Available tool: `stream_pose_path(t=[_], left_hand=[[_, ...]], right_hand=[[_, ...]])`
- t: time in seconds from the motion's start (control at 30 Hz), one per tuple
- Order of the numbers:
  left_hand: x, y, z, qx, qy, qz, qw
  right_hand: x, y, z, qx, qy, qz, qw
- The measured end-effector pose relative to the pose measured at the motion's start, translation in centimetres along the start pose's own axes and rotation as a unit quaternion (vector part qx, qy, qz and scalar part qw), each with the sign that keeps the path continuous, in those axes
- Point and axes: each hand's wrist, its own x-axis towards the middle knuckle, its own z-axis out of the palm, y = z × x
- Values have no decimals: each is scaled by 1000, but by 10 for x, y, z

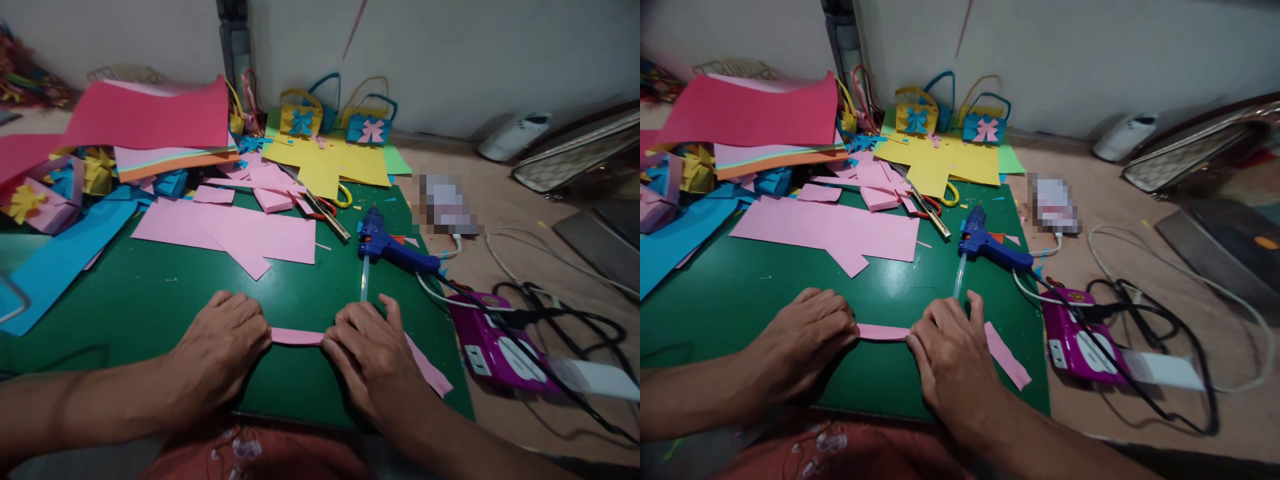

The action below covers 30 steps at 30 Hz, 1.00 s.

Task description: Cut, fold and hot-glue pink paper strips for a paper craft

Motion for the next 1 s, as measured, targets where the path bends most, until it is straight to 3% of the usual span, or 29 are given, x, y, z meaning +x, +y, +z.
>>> stream_pose_path(t=[1.0], left_hand=[[8, 7, -4, 35, 23, -28, 999]], right_hand=[[-1, 1, 0, -14, -2, 6, 1000]])
